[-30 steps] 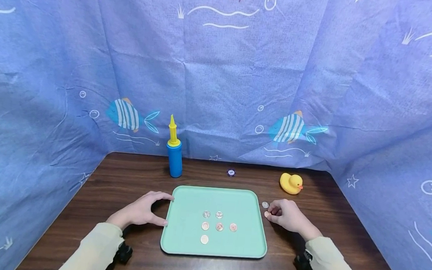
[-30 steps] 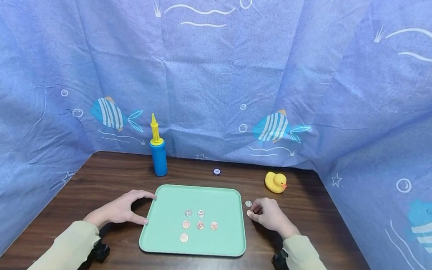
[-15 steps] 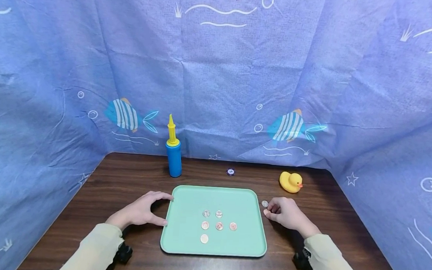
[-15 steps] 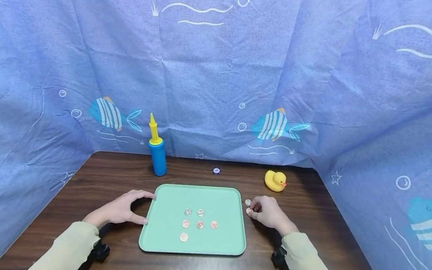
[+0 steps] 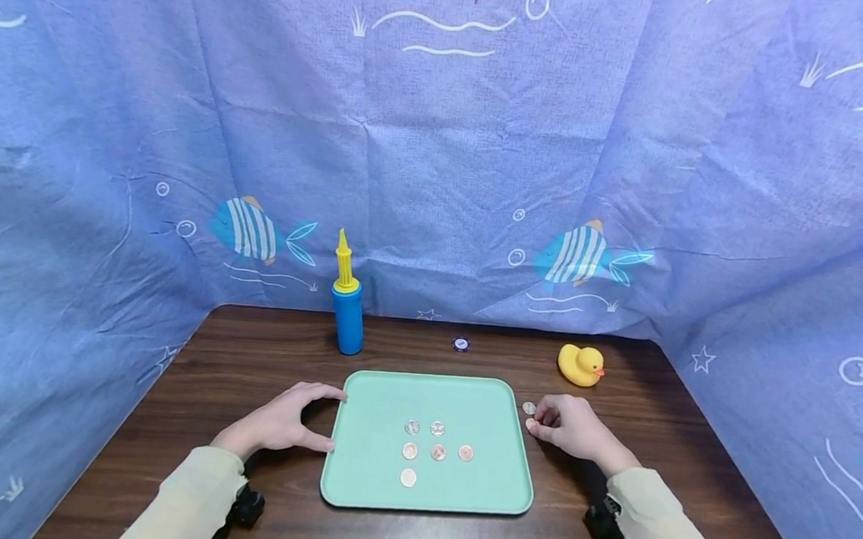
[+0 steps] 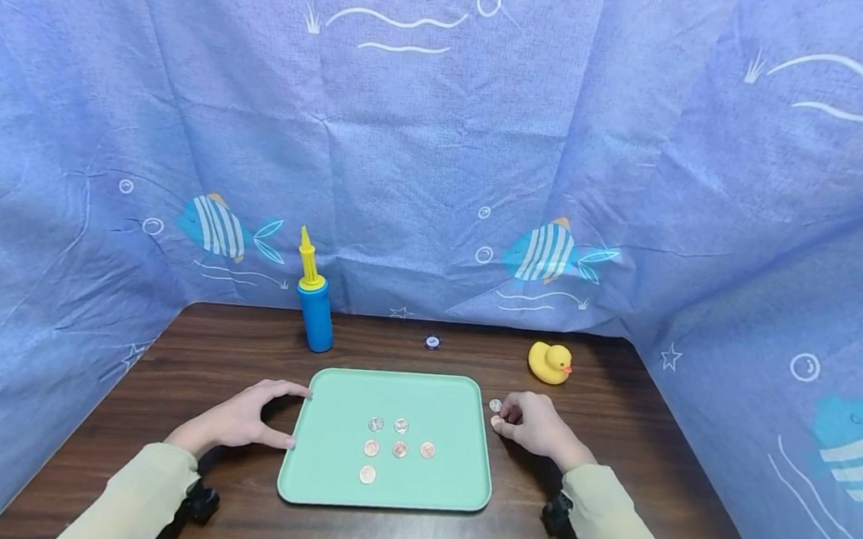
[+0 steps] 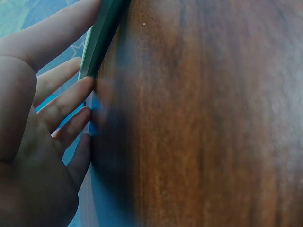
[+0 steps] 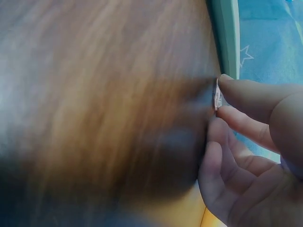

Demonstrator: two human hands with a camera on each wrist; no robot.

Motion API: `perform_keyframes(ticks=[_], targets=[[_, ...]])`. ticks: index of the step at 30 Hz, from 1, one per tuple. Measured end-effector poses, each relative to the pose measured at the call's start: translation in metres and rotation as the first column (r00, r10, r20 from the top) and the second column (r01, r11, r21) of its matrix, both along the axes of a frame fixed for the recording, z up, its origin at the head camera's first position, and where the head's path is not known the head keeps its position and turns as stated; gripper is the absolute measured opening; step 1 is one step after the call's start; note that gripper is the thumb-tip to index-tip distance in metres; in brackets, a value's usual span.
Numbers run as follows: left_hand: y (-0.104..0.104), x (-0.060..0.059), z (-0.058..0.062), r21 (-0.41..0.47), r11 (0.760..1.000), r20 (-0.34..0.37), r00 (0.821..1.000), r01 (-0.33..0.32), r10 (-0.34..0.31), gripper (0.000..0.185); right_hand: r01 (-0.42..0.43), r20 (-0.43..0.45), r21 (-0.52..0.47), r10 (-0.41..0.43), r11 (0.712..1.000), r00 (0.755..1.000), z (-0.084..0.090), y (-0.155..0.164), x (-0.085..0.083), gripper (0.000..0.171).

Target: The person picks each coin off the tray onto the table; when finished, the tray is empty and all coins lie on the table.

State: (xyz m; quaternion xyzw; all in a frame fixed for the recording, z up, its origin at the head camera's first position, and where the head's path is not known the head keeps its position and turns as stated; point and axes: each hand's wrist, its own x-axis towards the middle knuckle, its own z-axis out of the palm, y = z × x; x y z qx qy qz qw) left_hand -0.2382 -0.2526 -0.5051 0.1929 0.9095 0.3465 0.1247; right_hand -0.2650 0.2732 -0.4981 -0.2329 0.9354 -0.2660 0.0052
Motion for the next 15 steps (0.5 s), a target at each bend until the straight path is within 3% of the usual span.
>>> perform_keyframes(ticks=[6,15], targets=[[-0.001,0.000,-0.001,0.003,1.000,0.001,1.000,0.002,-0.002,0.076,-0.009,-0.011,-0.036,0.009,0.999,1.000,0.003,-0.003,-0.001,0.012],[0.000,0.000,0.000,0.000,1.000,0.002,1.000,-0.005,0.005,0.076,-0.113,-0.040,-0.085,0.110,0.990,0.993,0.012,-0.029,-0.003,0.007]])
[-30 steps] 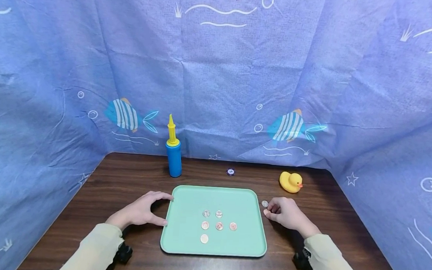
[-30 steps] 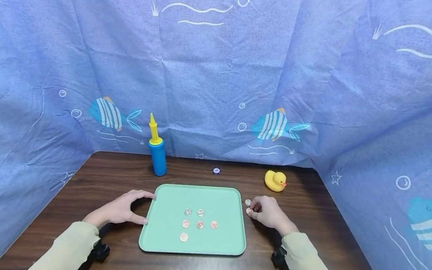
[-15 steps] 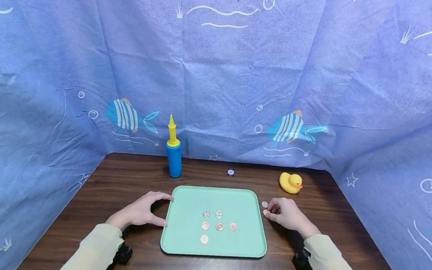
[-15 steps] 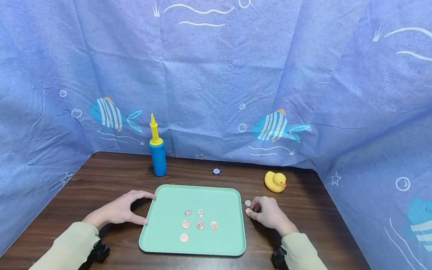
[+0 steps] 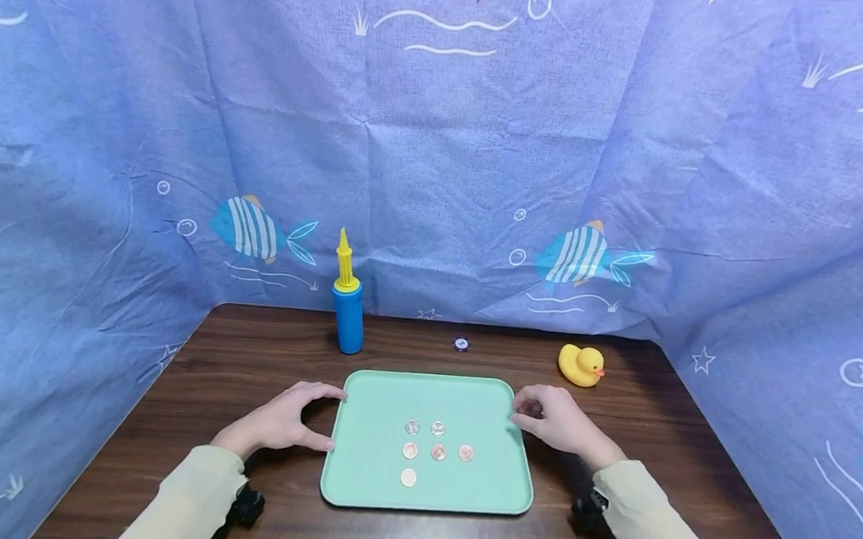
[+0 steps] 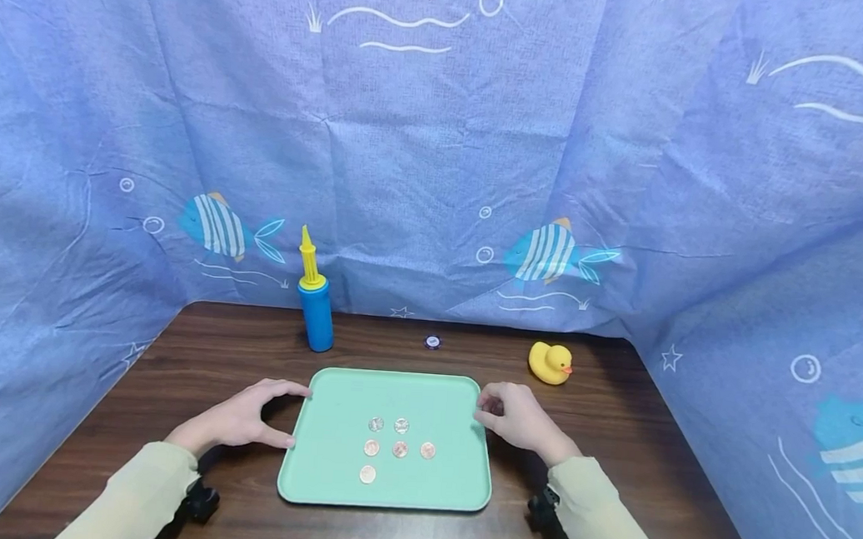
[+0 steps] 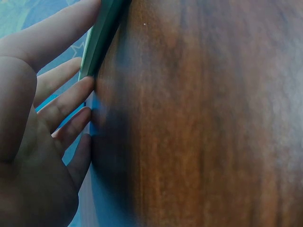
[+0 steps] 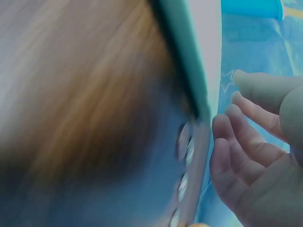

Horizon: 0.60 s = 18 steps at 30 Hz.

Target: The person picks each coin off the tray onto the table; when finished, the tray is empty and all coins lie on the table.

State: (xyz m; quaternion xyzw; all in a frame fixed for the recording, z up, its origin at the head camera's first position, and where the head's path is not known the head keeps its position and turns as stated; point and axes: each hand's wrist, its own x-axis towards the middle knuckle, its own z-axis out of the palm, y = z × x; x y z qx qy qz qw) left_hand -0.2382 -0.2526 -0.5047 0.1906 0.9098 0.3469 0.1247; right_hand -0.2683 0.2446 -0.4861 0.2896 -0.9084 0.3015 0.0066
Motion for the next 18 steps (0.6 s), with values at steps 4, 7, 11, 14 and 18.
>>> perform_keyframes(ticks=[4,7,11,14,18], targets=[[0.001,0.000,0.002,-0.002,1.000,0.004,1.000,-0.006,0.006,0.076,-0.047,0.005,0.007,0.047,0.999,0.999,0.006,-0.017,0.000,0.007],[0.001,0.001,0.003,-0.001,1.000,0.008,1.000,-0.010,0.010,0.076,-0.079,0.003,0.022,0.079,0.997,0.997,0.009,-0.030,-0.001,0.008],[0.002,0.001,0.003,0.000,1.000,0.012,1.000,-0.012,0.012,0.076,-0.132,0.010,0.024,0.132,0.991,0.991,0.013,-0.046,-0.001,0.010],[0.002,0.001,0.003,0.002,1.000,0.009,1.000,-0.010,0.010,0.076,-0.173,0.029,0.029,0.172,0.984,0.985,0.016,-0.057,-0.001,0.012],[0.002,0.001,0.002,0.003,1.000,0.008,1.000,-0.008,0.008,0.076,-0.211,0.058,0.053,0.208,0.976,0.976,0.019,-0.073,-0.001,0.014]])
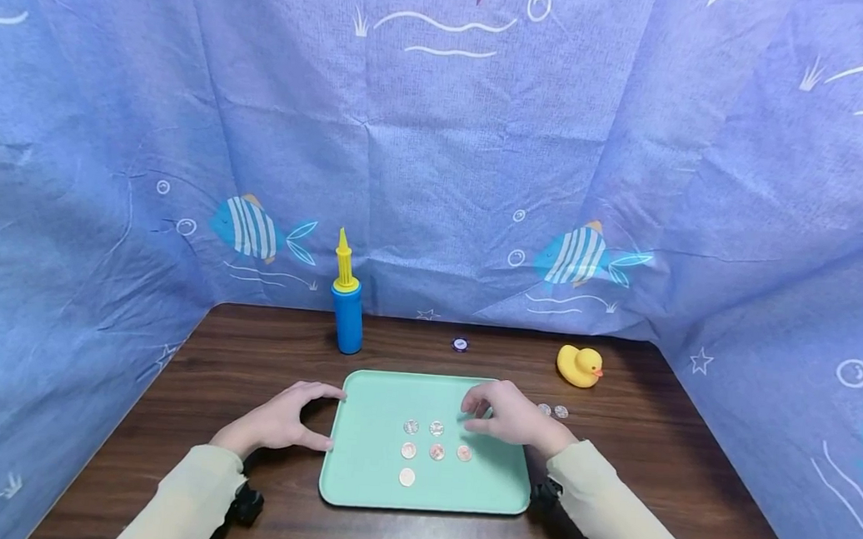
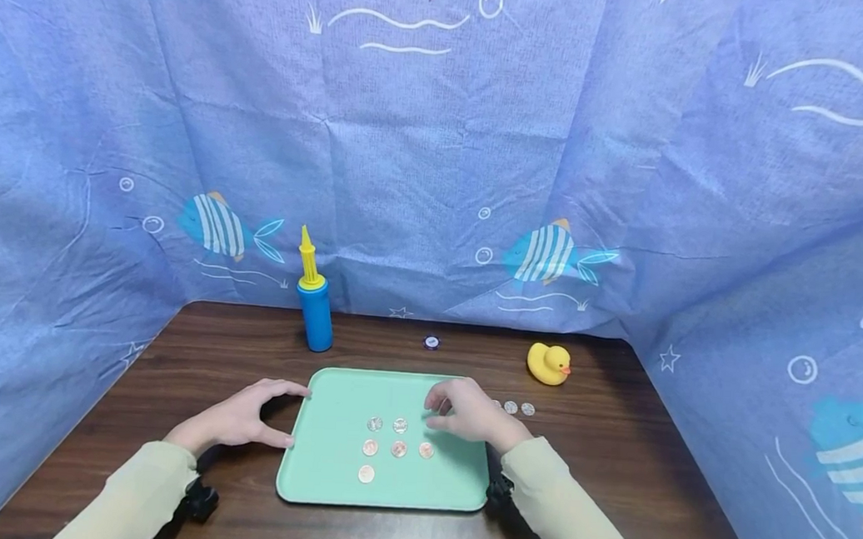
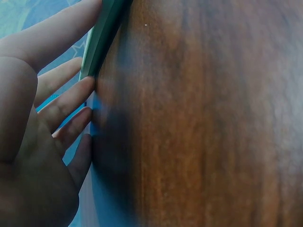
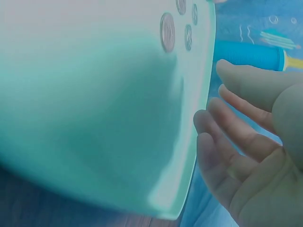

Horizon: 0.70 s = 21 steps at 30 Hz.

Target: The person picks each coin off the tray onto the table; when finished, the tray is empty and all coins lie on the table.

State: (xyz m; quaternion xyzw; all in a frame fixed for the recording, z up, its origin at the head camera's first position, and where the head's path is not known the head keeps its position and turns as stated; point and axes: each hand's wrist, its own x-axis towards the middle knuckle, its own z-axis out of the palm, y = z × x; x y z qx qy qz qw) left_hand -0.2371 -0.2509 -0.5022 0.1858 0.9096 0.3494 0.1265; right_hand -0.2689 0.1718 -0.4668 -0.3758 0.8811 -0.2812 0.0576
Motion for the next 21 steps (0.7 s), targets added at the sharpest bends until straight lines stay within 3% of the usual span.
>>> perform_keyframes(ticks=[21], targets=[[-0.001,-0.001,-0.001,-0.010,1.000,-0.007,1.000,0.010,-0.010,0.076,-0.113,-0.012,0.162,0.117,0.980,0.993,-0.005,-0.050,0.000,0.016]])
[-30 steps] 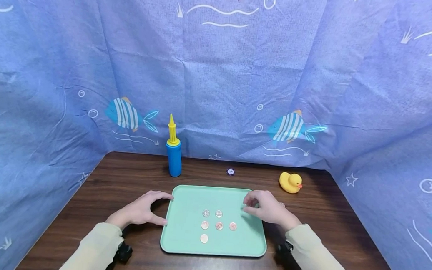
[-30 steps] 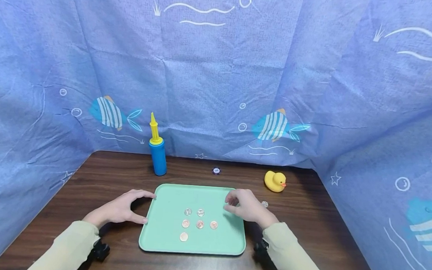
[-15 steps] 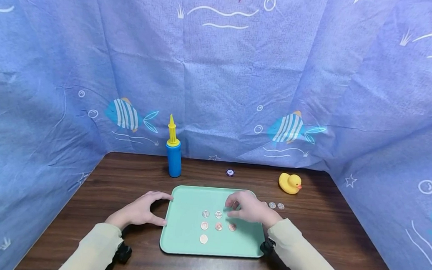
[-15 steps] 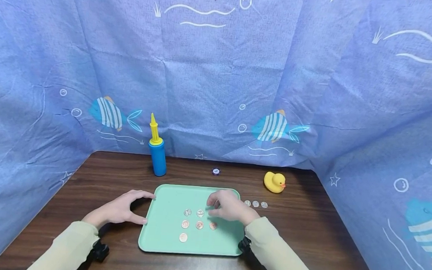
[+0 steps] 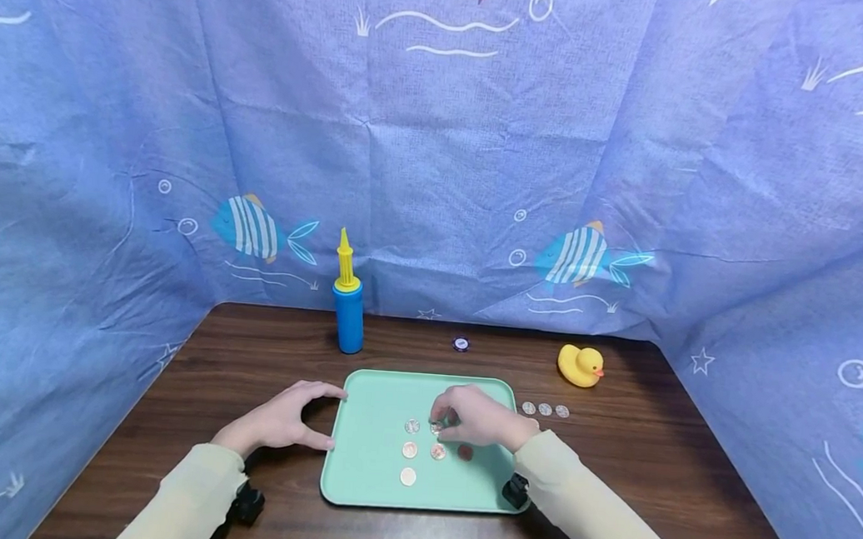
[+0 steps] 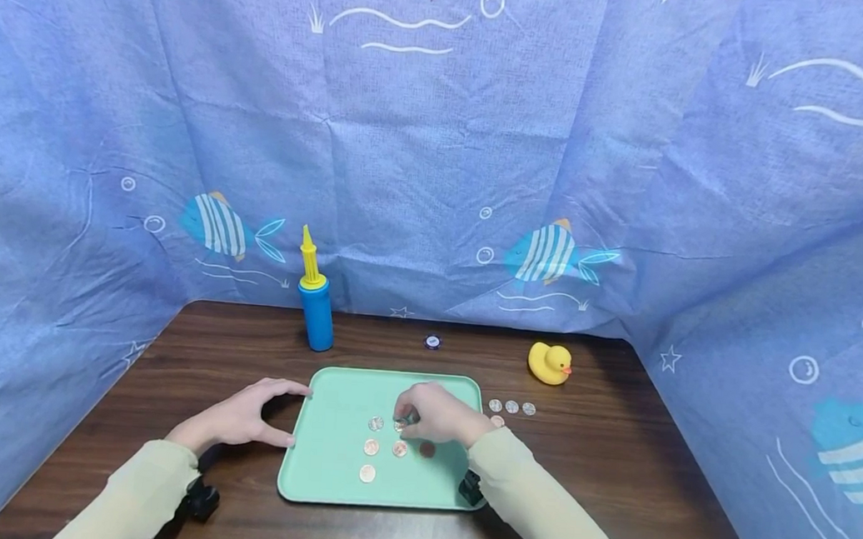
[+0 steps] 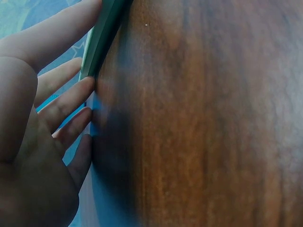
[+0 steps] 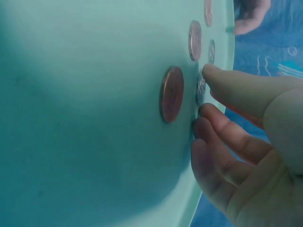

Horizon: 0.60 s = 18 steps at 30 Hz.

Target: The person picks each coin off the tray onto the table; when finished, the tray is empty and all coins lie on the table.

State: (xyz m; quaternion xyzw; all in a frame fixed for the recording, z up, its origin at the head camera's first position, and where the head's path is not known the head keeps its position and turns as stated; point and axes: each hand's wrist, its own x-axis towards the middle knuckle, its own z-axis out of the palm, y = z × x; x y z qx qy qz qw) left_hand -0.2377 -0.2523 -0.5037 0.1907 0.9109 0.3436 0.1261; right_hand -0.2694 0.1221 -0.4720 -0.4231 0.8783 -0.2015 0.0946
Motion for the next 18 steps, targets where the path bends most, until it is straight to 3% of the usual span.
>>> perform_keyframes(ticks=[9,18], targets=[[0.000,0.002,0.003,-0.001,1.000,-0.010,1.000,0.013,-0.013,0.077,-0.022,-0.027,0.019,0.022,1.000,0.999,-0.006,-0.012,0.000,0.015],[0.002,0.002,0.003,0.002,1.000,-0.001,1.000,0.005,-0.005,0.077,0.012,-0.012,0.034,-0.012,0.999,1.000,-0.006,-0.014,-0.001,0.016]])
